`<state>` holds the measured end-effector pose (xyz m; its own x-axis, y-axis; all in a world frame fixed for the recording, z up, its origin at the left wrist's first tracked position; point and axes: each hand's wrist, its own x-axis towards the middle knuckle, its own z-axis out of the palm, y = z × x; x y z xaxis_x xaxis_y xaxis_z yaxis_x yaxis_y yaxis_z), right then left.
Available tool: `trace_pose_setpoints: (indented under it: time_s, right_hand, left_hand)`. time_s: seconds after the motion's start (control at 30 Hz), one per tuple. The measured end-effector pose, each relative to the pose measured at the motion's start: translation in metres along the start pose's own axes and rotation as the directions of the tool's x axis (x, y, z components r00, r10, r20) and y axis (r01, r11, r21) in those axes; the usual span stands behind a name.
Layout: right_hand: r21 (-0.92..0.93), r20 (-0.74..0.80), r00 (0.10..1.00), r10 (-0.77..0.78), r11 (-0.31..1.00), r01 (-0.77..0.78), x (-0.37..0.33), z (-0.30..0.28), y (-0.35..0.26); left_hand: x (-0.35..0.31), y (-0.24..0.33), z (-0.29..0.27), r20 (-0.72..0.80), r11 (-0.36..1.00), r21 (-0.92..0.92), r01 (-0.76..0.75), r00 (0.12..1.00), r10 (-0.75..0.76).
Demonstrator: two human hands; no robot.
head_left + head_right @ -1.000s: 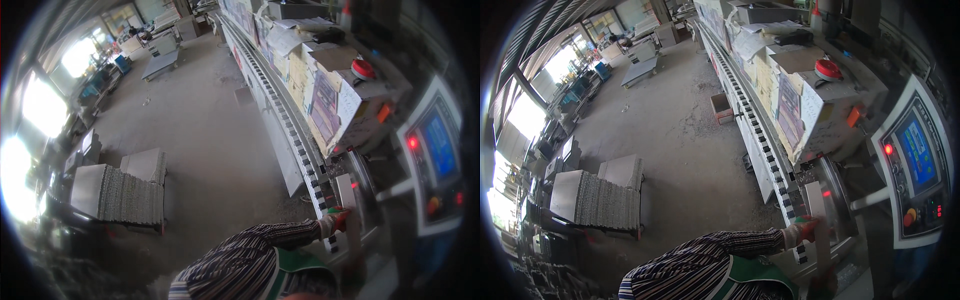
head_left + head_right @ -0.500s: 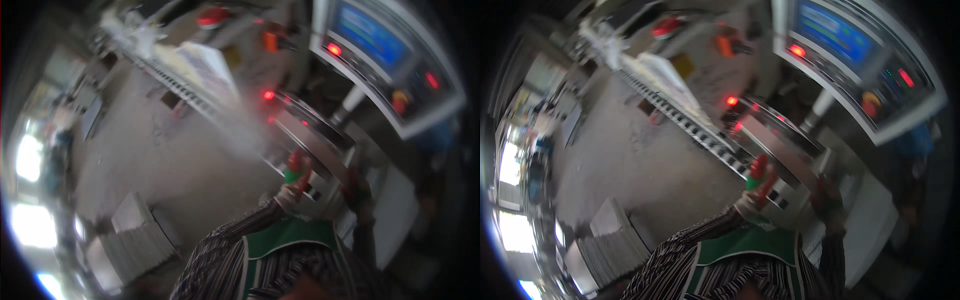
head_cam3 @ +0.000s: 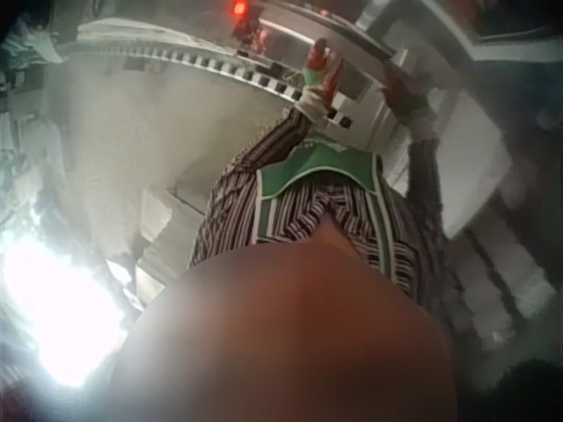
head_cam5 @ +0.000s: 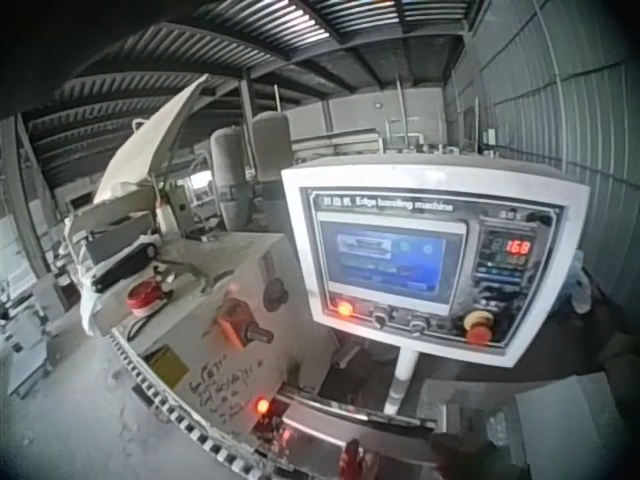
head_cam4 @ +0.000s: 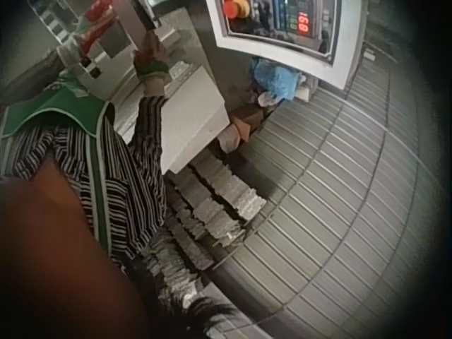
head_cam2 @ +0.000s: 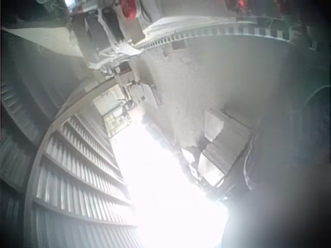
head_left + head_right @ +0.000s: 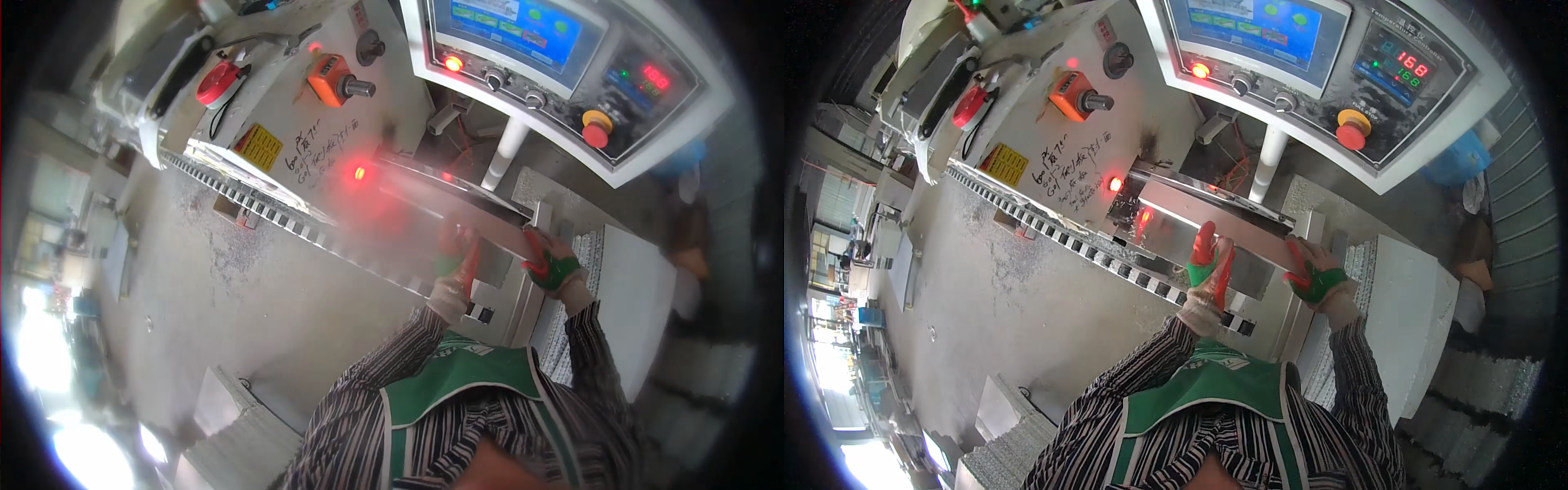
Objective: The recorder is feeding rectangular wood panels into an edge banding machine.
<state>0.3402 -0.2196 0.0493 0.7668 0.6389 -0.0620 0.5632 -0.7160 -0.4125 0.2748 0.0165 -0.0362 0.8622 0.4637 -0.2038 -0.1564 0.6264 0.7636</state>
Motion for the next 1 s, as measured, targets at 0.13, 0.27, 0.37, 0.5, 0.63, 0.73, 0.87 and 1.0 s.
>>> trace_pose_setpoints:
  time_s: [0.13, 0.27, 0.37, 0.5, 0.63, 0.73, 0.87, 1.0]
  right_hand:
    - [-0.073, -0.108, 0.993, 0.039, 0.996, -0.047, -0.019, -0.008, 0.021]
    - [-0.068, -0.129, 0.990, 0.062, 0.995, -0.071, -0.022, -0.009, 0.031]
    - [-0.060, -0.129, 0.988, 0.081, 0.994, -0.090, -0.015, -0.007, 0.025]
    - [-0.056, -0.161, 0.985, 0.055, 0.996, -0.065, 0.000, -0.003, 0.010]
    - [-0.026, -0.134, 0.987, 0.086, 0.996, -0.091, 0.016, 0.003, -0.001]
    - [-0.061, -0.122, 0.986, 0.117, 0.990, -0.125, 0.020, 0.006, -0.004]
    - [-0.075, -0.190, 0.980, 0.055, 0.995, -0.071, 0.011, 0.003, -0.002]
    - [-0.109, -0.244, 0.967, 0.069, 0.989, -0.098, -0.006, -0.007, 0.003]
  left_hand:
    - [0.015, -0.025, -0.004, 0.036, 0.996, -0.054, -0.065, 0.997, 0.067]
    - [0.015, -0.024, 0.003, 0.091, 0.912, 0.334, -0.236, 0.972, 0.218]
    - [0.016, -0.009, 0.009, 0.063, 0.998, -0.038, -0.050, 0.997, 0.052]
    - [0.017, 0.025, 0.007, 0.076, 0.856, 0.494, -0.153, 0.988, 0.133]
    - [0.015, 0.048, 0.003, -0.053, 0.995, 0.095, 0.026, 0.998, -0.021]
    - [0.023, 0.052, -0.005, -0.018, 0.975, 0.220, -0.023, 0.999, 0.027]
    - [0.036, 0.041, -0.019, 0.009, 0.946, 0.314, -0.074, 0.997, 0.075]
    - [0.040, 0.029, -0.027, 0.017, 0.926, 0.363, -0.108, 0.994, 0.109]
